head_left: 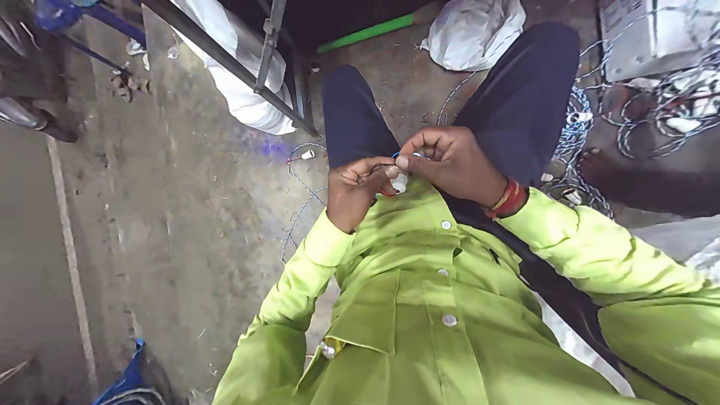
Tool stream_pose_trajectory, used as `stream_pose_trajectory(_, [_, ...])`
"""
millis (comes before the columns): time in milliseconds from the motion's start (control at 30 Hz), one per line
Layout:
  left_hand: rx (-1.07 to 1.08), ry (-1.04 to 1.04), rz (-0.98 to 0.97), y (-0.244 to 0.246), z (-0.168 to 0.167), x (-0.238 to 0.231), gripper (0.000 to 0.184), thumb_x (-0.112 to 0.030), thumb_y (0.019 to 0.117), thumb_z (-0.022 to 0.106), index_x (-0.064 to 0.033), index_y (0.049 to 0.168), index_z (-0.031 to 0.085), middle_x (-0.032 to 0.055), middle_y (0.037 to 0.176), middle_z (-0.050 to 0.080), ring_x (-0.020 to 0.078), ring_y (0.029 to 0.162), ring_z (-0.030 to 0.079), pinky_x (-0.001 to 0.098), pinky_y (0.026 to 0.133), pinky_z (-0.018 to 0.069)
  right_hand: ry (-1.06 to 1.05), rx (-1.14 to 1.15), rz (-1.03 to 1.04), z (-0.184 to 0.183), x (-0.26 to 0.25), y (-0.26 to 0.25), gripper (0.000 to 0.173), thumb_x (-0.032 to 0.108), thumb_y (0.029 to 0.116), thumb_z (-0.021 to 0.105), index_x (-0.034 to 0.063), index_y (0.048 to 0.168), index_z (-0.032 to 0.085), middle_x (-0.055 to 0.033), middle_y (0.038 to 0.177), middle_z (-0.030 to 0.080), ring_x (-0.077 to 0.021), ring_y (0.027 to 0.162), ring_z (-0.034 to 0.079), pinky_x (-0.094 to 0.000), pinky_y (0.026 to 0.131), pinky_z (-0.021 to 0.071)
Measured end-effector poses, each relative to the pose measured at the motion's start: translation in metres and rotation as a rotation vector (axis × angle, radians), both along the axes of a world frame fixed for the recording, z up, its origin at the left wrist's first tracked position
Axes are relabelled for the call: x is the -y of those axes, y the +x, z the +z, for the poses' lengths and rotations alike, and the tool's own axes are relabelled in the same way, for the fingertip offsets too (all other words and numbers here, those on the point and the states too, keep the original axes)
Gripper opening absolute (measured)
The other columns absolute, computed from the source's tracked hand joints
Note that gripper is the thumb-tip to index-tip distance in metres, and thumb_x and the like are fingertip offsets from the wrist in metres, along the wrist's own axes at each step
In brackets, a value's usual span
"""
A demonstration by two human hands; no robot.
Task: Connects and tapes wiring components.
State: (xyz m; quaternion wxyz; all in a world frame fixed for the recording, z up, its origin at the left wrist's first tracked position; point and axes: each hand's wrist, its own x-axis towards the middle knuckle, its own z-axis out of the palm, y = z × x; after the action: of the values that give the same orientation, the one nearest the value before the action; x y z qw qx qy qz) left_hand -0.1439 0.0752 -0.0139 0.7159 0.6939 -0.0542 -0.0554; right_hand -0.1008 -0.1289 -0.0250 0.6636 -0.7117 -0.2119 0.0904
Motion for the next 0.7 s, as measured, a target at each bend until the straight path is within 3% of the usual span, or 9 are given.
stream_pose_trajectory(33, [0.052,0.045,0.008,-0.003,-0.001,0.0,0.016,0.004,0.0944,0.066,0.0074,0.109,0.071,0.0076,0.082,0.076,0.0098,0.066,0.071,0.0261,0.064,0.0627,0.075,-0.117,0.002,0.002,-0.002,-0.001,0.009,0.007,0.0923,0.072,0.0021,0.099,0.068,0.001,0.08,0.069,-0.0026,0.066,0.064,-0.0187,0.061,0.0558])
stream_pose_trajectory(100, [0.161,0.175,0.03,-0.012,-0.002,0.0,0.018,0.003,0.0945,0.067,0.0056,0.111,0.072,0.0074,0.086,0.075,0.0055,0.066,0.069,0.0204,0.062,0.0597,0.214,-0.382,0.013,0.005,-0.005,-0.004,0.026,0.002,0.0898,0.073,0.0043,0.111,0.057,-0.0005,0.08,0.071,-0.0024,0.061,0.061,-0.0165,0.054,0.0483])
stream_pose_trajectory(167, [0.329,0.305,0.052,-0.015,-0.011,0.0,0.016,0.002,0.0943,0.067,0.0064,0.108,0.074,0.0116,0.094,0.075,0.009,0.073,0.071,0.0239,0.066,0.0621,0.3,-0.601,0.037,0.006,-0.004,-0.004,0.044,-0.002,0.089,0.071,0.01,0.125,0.047,-0.003,0.081,0.071,-0.0012,0.055,0.056,-0.0146,0.048,0.0399])
stream_pose_trajectory(267, [0.677,0.451,0.062,-0.012,-0.026,-0.002,0.013,0.001,0.0945,0.067,0.0079,0.1,0.076,0.0187,0.098,0.075,0.0165,0.086,0.074,0.0287,0.079,0.0626,0.316,-0.762,0.027,0.009,-0.007,-0.005,0.041,-0.007,0.0895,0.068,0.0096,0.121,0.047,-0.003,0.077,0.068,-0.0002,0.049,0.048,-0.0147,0.043,0.0345])
stream_pose_trajectory(333, [0.882,0.532,0.065,-0.012,-0.033,-0.003,0.011,0.0,0.0949,0.067,0.0067,0.095,0.076,0.0204,0.098,0.074,0.0216,0.092,0.073,0.0307,0.085,0.0609,0.269,-0.793,0.003,0.013,-0.008,-0.006,0.04,-0.007,0.0886,0.069,0.0074,0.118,0.046,-0.0033,0.074,0.067,-0.0008,0.048,0.047,-0.0152,0.043,0.0333])
stream_pose_trajectory(433, [1.039,0.631,0.041,-0.015,-0.039,-0.009,0.008,-0.001,0.0949,0.068,0.004,0.099,0.074,0.0192,0.099,0.072,0.0237,0.092,0.072,0.0322,0.084,0.0603,0.181,-0.778,-0.006,0.017,-0.01,-0.006,0.041,-0.009,0.0841,0.072,0.0057,0.114,0.048,-0.0039,0.072,0.068,-0.0023,0.047,0.05,-0.0154,0.041,0.0348])
stream_pose_trajectory(600, [1.093,0.755,-0.034,-0.015,-0.04,-0.02,0.014,-0.003,0.0954,0.067,0.0015,0.108,0.072,0.0195,0.108,0.071,0.0267,0.097,0.071,0.0353,0.087,0.0587,0.125,-0.684,-0.052,0.016,-0.017,-0.009,0.039,-0.005,0.083,0.075,0.004,0.112,0.05,-0.0061,0.074,0.068,-0.0053,0.049,0.053,-0.0175,0.041,0.0355])
stream_pose_trajectory(700, [1.087,0.765,-0.052,-0.017,-0.042,-0.018,0.016,-0.003,0.0954,0.067,0.0012,0.11,0.073,0.0195,0.109,0.071,0.0272,0.099,0.071,0.0369,0.089,0.0591,0.045,-0.57,-0.116,0.008,-0.024,-0.011,0.041,-0.005,0.0794,0.075,0.0021,0.112,0.052,-0.0071,0.073,0.063,-0.0089,0.048,0.052,-0.0216,0.042,0.0417])
